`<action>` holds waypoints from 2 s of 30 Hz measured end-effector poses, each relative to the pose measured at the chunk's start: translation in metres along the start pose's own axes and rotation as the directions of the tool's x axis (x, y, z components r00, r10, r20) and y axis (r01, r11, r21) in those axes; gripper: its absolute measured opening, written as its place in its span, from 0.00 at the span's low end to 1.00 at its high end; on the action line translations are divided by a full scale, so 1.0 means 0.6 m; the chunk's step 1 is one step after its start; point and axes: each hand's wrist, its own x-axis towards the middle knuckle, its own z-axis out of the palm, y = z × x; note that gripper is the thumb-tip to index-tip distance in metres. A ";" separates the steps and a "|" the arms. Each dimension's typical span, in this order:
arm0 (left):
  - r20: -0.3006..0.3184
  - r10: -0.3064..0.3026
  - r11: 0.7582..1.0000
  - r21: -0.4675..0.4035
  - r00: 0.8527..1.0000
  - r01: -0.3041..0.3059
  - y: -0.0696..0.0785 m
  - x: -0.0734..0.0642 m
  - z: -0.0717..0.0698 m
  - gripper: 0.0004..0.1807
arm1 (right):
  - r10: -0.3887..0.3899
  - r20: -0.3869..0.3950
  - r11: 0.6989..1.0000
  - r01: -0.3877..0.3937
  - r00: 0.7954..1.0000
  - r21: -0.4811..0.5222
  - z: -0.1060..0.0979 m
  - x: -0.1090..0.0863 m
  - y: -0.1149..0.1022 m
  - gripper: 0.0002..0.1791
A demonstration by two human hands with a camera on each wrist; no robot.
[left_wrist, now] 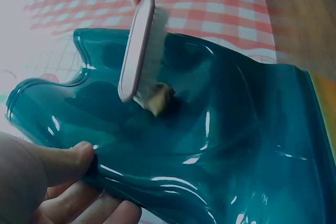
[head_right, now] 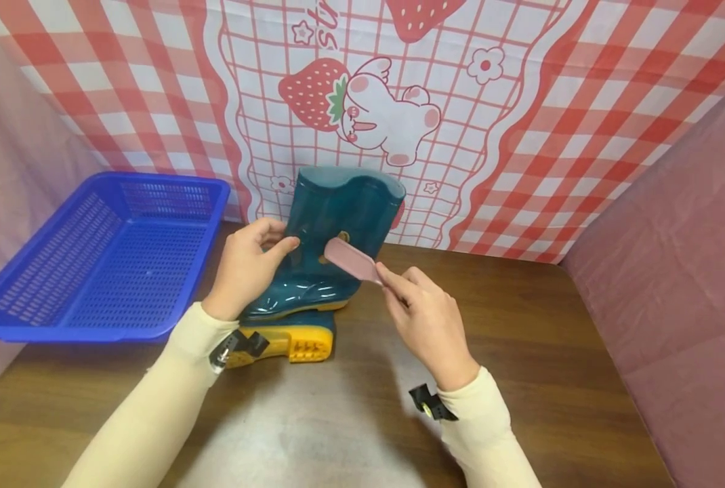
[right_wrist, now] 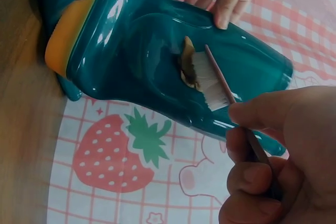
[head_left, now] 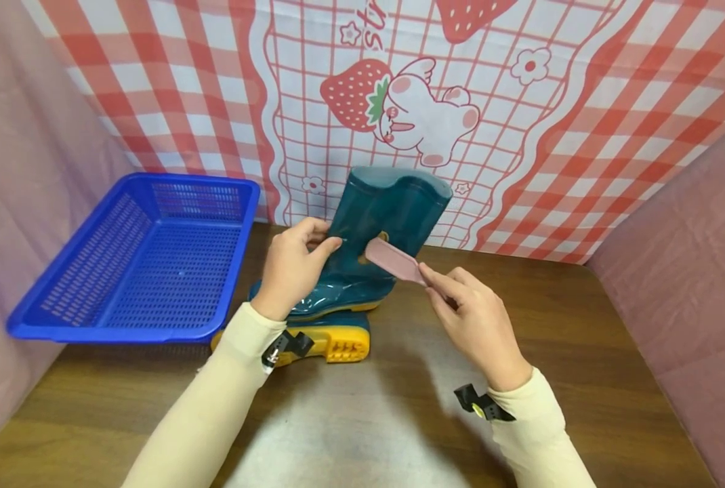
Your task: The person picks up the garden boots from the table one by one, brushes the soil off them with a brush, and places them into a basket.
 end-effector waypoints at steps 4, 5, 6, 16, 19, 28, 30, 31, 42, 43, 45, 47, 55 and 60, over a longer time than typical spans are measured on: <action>-0.035 -0.044 0.999 -0.015 0.998 0.044 -0.006 0.004 -0.001 0.14 | 0.010 0.012 1.000 -0.009 1.000 -0.005 -0.005 0.000 -0.002 0.22; -0.038 -0.052 0.999 -0.016 0.998 0.051 -0.007 0.004 -0.001 0.15 | 0.013 0.014 1.000 -0.012 1.000 -0.006 -0.007 0.000 -0.003 0.22; -0.040 -0.055 0.998 -0.016 0.998 0.055 -0.007 0.005 -0.001 0.15 | 0.018 0.019 1.000 -0.018 1.000 -0.007 -0.008 0.000 -0.004 0.22; -0.017 -0.058 0.998 -0.011 0.998 0.058 -0.005 0.002 -0.003 0.16 | 0.013 0.021 1.000 -0.012 1.000 -0.014 -0.012 0.001 -0.006 0.21; 0.020 -0.029 1.000 -0.002 0.999 0.029 0.002 -0.001 -0.001 0.15 | -0.011 0.011 1.000 0.011 1.000 0.003 -0.007 0.001 -0.003 0.22; 0.030 0.012 1.000 -0.006 0.999 -0.012 0.008 -0.003 0.000 0.13 | -0.025 -0.037 1.000 0.025 0.999 0.017 -0.003 0.003 -0.001 0.24; 0.031 0.013 1.000 -0.003 0.999 -0.013 0.007 -0.002 0.001 0.13 | -0.018 -0.029 1.000 0.018 0.999 0.006 -0.004 0.002 -0.002 0.24; 0.031 0.011 1.000 -0.003 0.999 -0.011 0.007 -0.002 0.001 0.13 | -0.016 -0.024 1.000 0.016 1.000 -0.002 -0.004 0.002 -0.002 0.24; 0.021 -0.040 0.999 -0.002 0.999 0.040 0.000 0.001 -0.001 0.14 | 0.029 0.042 0.999 -0.028 0.999 -0.024 -0.024 -0.001 -0.009 0.21; 0.021 -0.040 0.999 -0.002 0.999 0.040 0.001 0.000 -0.001 0.14 | 0.031 0.040 0.999 -0.030 0.999 -0.019 -0.025 -0.002 -0.008 0.21; 0.012 -0.037 0.999 0.002 0.999 0.037 0.001 0.000 -0.001 0.14 | 0.017 0.018 1.000 -0.017 1.000 0.003 -0.024 -0.002 -0.007 0.21; 0.008 -0.026 1.000 0.005 1.000 0.026 0.003 -0.001 0.000 0.13 | -0.005 -0.008 1.000 0.005 1.000 0.031 -0.020 0.000 -0.006 0.22; 0.004 0.026 1.000 0.009 1.000 -0.026 0.006 -0.003 0.005 0.11 | -0.016 0.043 1.000 0.016 0.999 0.017 -0.010 0.000 -0.012 0.24; 0.000 0.001 1.000 0.013 1.000 -0.001 0.002 -0.002 0.004 0.13 | -0.005 0.109 1.000 0.005 0.994 -0.005 -0.022 -0.003 -0.012 0.22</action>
